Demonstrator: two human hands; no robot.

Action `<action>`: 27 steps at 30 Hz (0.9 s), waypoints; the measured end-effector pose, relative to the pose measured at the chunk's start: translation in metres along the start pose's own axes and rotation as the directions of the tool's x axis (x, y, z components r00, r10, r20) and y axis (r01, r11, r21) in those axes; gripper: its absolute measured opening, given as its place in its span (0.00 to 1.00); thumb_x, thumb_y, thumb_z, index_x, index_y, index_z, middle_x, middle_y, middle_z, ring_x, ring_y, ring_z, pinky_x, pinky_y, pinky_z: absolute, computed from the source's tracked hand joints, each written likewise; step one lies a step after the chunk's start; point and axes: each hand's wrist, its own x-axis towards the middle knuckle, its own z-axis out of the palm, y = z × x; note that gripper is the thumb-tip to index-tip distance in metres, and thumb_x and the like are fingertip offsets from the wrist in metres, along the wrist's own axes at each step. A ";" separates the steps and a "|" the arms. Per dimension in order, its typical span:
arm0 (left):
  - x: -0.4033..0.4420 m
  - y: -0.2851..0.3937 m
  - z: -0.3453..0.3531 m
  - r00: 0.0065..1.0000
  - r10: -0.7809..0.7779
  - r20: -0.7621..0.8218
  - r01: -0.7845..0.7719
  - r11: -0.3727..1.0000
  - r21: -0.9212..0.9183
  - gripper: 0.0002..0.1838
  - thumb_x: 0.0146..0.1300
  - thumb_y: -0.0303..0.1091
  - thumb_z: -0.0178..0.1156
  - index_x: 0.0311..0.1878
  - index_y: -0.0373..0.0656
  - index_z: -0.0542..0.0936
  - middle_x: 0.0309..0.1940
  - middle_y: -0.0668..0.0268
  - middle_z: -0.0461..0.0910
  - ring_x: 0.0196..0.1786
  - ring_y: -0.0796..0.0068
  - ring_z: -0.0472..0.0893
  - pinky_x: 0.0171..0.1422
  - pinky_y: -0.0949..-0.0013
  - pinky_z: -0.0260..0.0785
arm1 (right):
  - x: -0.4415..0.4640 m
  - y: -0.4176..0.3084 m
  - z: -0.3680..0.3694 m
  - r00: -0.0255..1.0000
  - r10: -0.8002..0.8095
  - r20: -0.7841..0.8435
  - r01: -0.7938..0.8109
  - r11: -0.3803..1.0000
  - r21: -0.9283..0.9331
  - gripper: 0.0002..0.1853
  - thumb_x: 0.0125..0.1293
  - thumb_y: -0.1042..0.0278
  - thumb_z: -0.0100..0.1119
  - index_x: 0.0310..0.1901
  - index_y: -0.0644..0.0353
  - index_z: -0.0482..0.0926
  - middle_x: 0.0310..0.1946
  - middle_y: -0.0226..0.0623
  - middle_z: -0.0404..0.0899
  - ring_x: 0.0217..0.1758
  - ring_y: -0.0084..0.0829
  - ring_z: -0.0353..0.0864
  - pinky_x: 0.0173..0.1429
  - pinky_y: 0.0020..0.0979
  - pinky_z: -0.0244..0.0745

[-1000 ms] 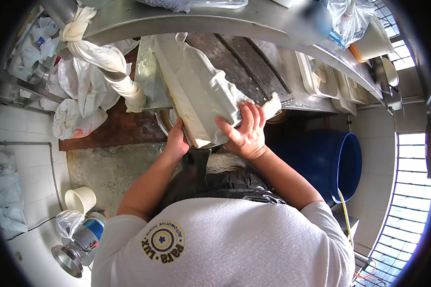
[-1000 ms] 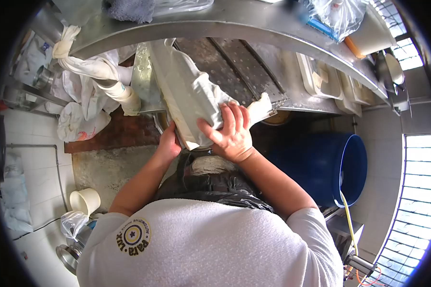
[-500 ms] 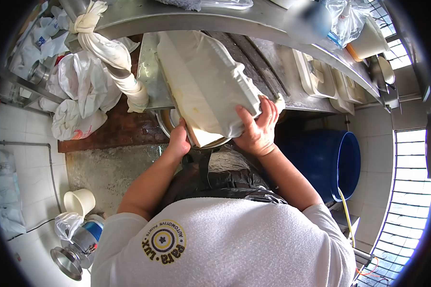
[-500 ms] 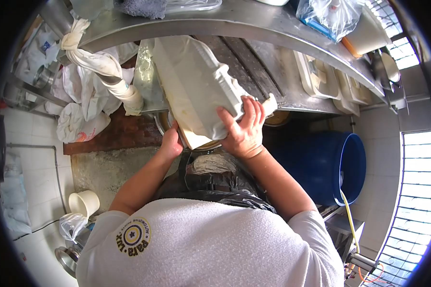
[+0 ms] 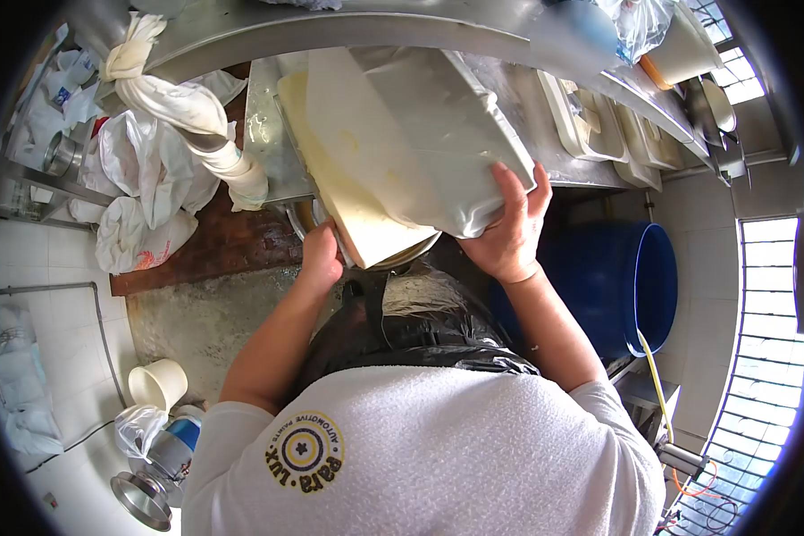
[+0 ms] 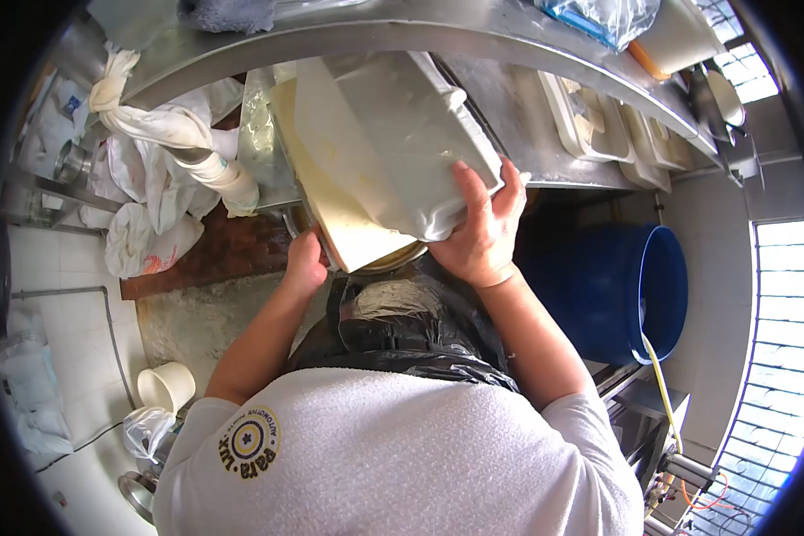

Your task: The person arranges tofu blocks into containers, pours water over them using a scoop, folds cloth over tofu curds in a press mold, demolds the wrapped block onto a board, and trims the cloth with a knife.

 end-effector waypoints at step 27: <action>0.027 0.055 -0.089 0.972 0.020 -0.235 0.038 0.969 0.242 0.21 0.72 0.37 0.65 0.58 0.28 0.83 0.52 0.54 0.88 0.50 0.58 0.89 0.51 0.52 0.84 | -0.141 0.349 -0.080 0.237 0.925 0.295 -0.216 -0.246 0.945 0.26 0.70 0.56 0.65 0.65 0.59 0.77 0.58 0.43 0.83 0.59 0.43 0.84 0.66 0.47 0.81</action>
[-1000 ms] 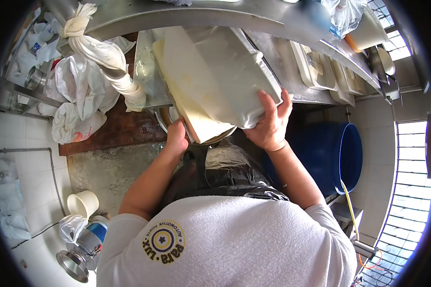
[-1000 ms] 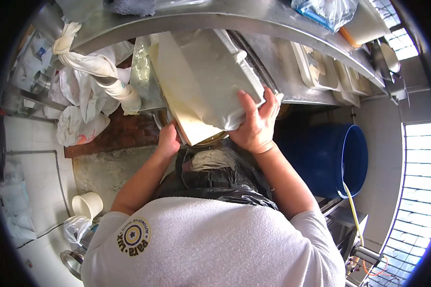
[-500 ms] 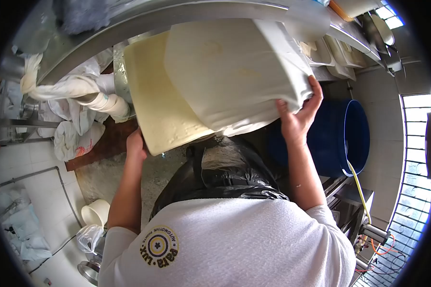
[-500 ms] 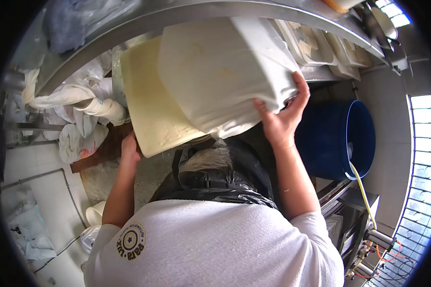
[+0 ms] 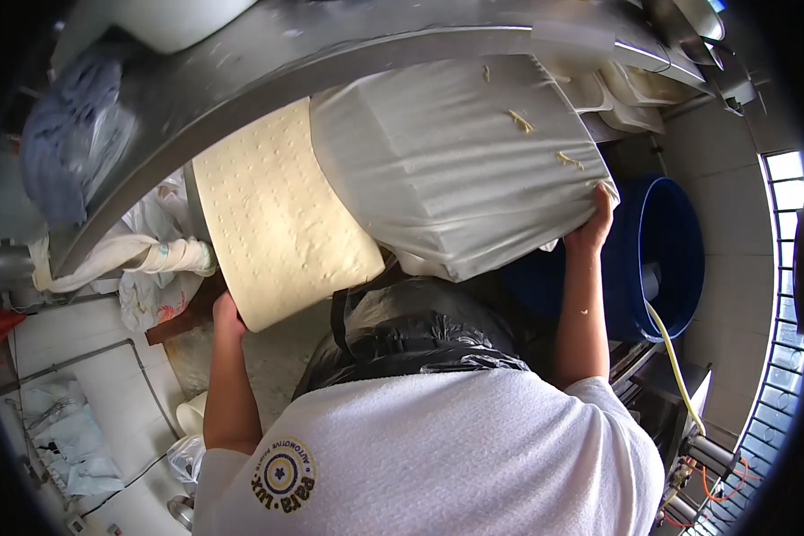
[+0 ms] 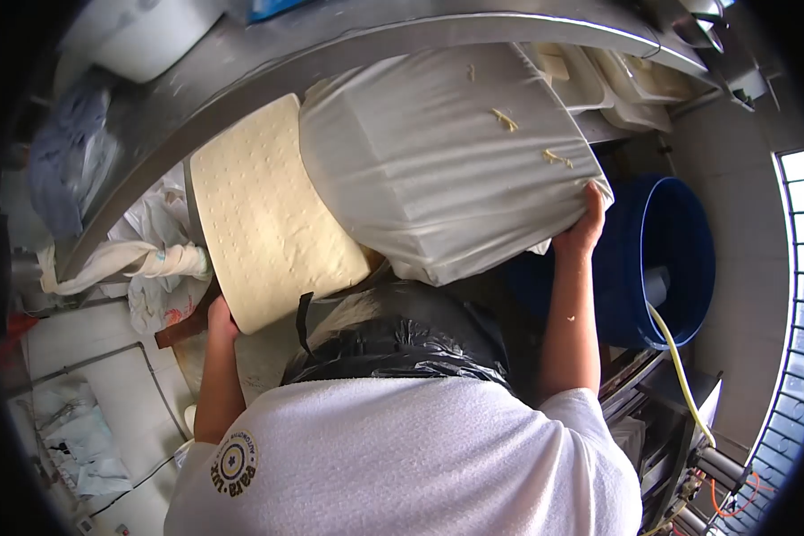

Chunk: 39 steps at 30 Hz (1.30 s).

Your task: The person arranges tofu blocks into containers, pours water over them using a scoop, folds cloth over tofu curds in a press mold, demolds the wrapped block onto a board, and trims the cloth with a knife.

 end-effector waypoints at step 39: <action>-0.102 -0.090 0.545 0.517 -0.259 0.816 -0.506 0.676 0.536 0.41 0.63 0.45 0.66 0.73 0.28 0.68 0.66 0.50 0.78 0.67 0.56 0.78 0.71 0.53 0.69 | -0.375 -0.053 -0.051 0.787 -0.377 -0.489 0.350 0.925 -0.149 0.28 0.66 0.66 0.60 0.67 0.65 0.75 0.61 0.45 0.81 0.67 0.43 0.79 0.74 0.48 0.73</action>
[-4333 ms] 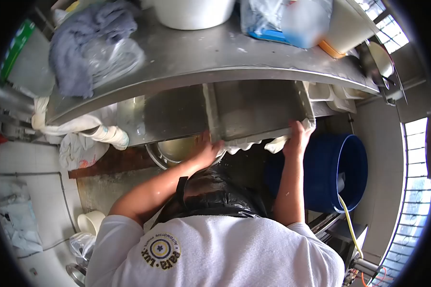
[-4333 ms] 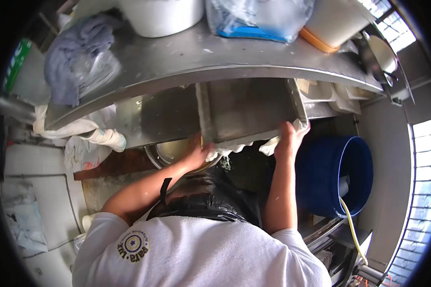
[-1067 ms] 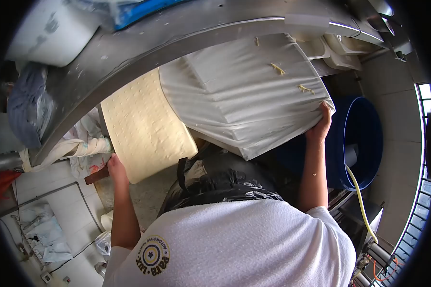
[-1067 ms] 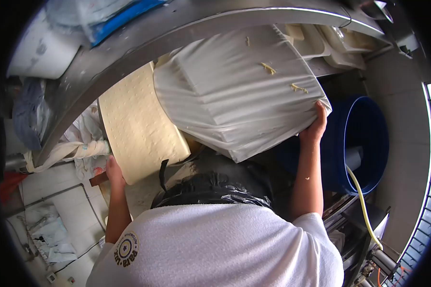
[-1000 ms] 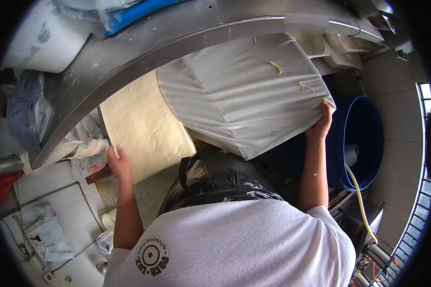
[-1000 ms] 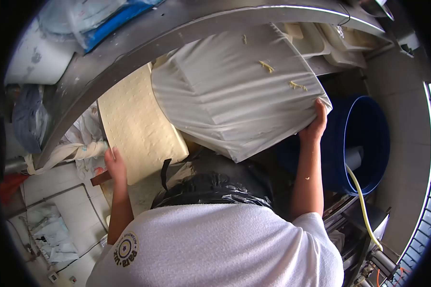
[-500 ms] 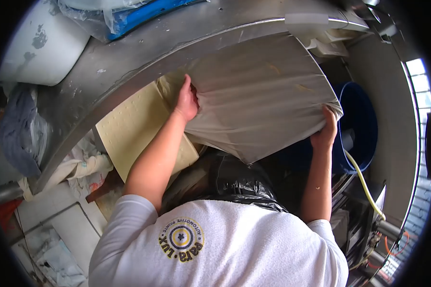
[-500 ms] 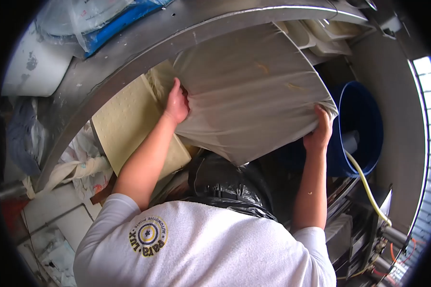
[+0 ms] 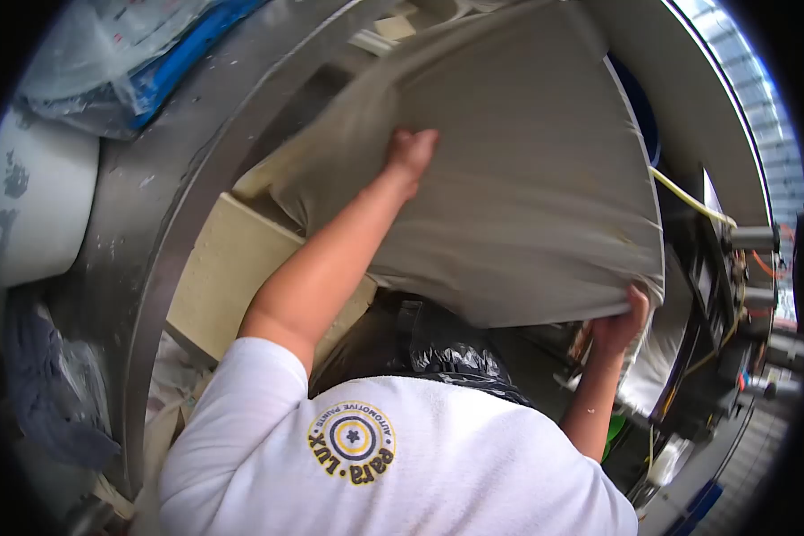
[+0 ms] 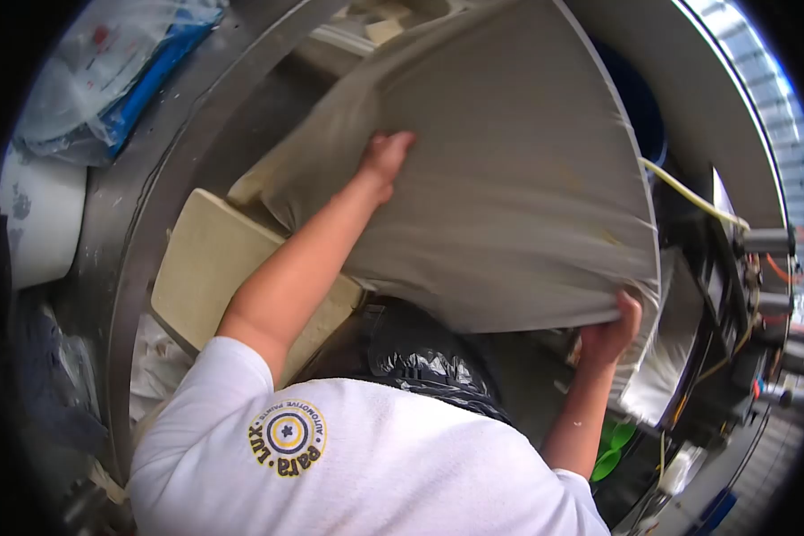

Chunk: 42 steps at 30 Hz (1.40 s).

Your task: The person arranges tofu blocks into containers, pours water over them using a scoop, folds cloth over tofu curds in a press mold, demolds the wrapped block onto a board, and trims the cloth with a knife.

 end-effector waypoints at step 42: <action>-0.595 -0.329 0.858 -0.016 -0.324 0.946 0.050 0.945 0.324 0.31 0.70 0.45 0.63 0.66 0.29 0.77 0.55 0.50 0.83 0.51 0.61 0.82 0.59 0.57 0.73 | -0.550 -0.135 -0.610 -0.277 -0.562 -0.779 0.675 0.464 -0.574 0.37 0.58 0.59 0.61 0.69 0.67 0.72 0.65 0.49 0.77 0.68 0.50 0.77 0.74 0.50 0.73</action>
